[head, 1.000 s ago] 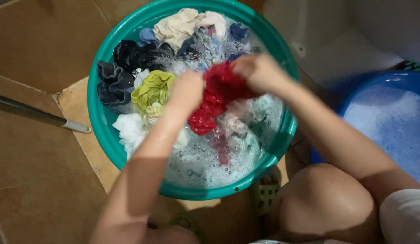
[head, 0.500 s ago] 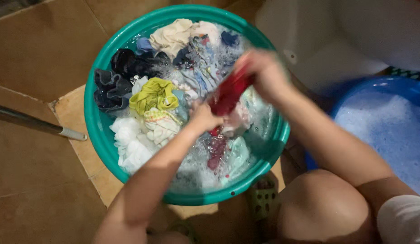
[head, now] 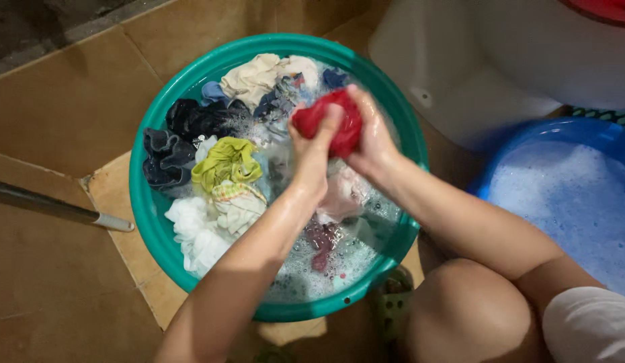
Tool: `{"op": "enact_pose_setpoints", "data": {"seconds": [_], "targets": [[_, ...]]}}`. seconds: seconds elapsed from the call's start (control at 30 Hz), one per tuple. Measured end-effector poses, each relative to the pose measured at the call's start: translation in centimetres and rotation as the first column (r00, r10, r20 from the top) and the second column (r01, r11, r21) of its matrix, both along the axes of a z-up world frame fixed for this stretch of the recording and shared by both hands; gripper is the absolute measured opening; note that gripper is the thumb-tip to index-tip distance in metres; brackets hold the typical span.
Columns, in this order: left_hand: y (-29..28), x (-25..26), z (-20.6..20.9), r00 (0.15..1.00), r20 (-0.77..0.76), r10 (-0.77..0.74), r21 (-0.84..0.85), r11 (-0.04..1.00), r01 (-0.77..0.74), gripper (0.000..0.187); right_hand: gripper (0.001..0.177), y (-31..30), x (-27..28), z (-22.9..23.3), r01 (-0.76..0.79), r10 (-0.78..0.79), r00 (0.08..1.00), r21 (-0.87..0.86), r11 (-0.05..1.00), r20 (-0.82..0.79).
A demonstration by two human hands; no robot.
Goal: The person washes various pieces of clothing by hand in a basin of soapy water, scrubbing different garments including a black shirt, a red shirt, and patterned items, before placing them into a red bucket.
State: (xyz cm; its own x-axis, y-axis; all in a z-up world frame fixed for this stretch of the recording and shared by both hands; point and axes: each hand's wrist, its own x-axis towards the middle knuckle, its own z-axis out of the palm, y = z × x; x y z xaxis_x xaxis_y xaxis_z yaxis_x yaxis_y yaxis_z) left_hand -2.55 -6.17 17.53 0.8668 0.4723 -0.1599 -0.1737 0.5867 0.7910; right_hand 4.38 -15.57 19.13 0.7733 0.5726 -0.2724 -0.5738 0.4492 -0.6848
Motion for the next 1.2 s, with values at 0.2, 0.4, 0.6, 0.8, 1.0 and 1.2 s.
{"op": "enact_pose_setpoints", "data": {"seconds": [0.2, 0.4, 0.6, 0.8, 1.0, 1.2], "targets": [[4.1, 1.0, -0.3, 0.804, 0.362, -0.472, -0.296, 0.760, 0.579, 0.052, 0.011, -0.1, -5.9, 3.1, 0.405, -0.014, -0.138, 0.069, 0.912, 0.990], [4.8, -1.5, 0.4, 0.692, 0.005, -0.722, -0.024, 0.692, 0.722, 0.031, 0.025, 0.1, -9.0, 4.3, 0.036, -0.072, -0.526, 0.107, 0.994, 0.847], [4.4, -0.7, -5.7, 0.569, -0.406, -0.715, 0.395, 0.424, 0.815, 0.021, 0.012, 0.1, -10.0, -0.2, -0.020, 0.006, -0.799, -0.036, 0.999, 0.601], [1.4, -1.0, -11.9, 0.703, -0.611, -0.364, 0.779, -0.121, 0.615, 0.027, 0.028, 0.7, -11.2, -8.3, 0.090, 0.246, -0.908, -0.415, 0.906, 0.340], [9.3, 1.7, -8.5, 0.616, -0.443, -0.652, 0.469, 0.416, 0.779, 0.039, 0.020, 0.9, -6.4, -3.7, -0.009, 0.179, -0.768, -0.289, 0.957, 0.615], [12.4, -1.1, 0.1, 0.816, -0.178, -0.550, -0.039, 0.832, 0.553, 0.097, 0.046, -0.8, -2.1, 2.6, 0.331, 0.430, 0.272, -0.504, 0.798, 0.861]]}}
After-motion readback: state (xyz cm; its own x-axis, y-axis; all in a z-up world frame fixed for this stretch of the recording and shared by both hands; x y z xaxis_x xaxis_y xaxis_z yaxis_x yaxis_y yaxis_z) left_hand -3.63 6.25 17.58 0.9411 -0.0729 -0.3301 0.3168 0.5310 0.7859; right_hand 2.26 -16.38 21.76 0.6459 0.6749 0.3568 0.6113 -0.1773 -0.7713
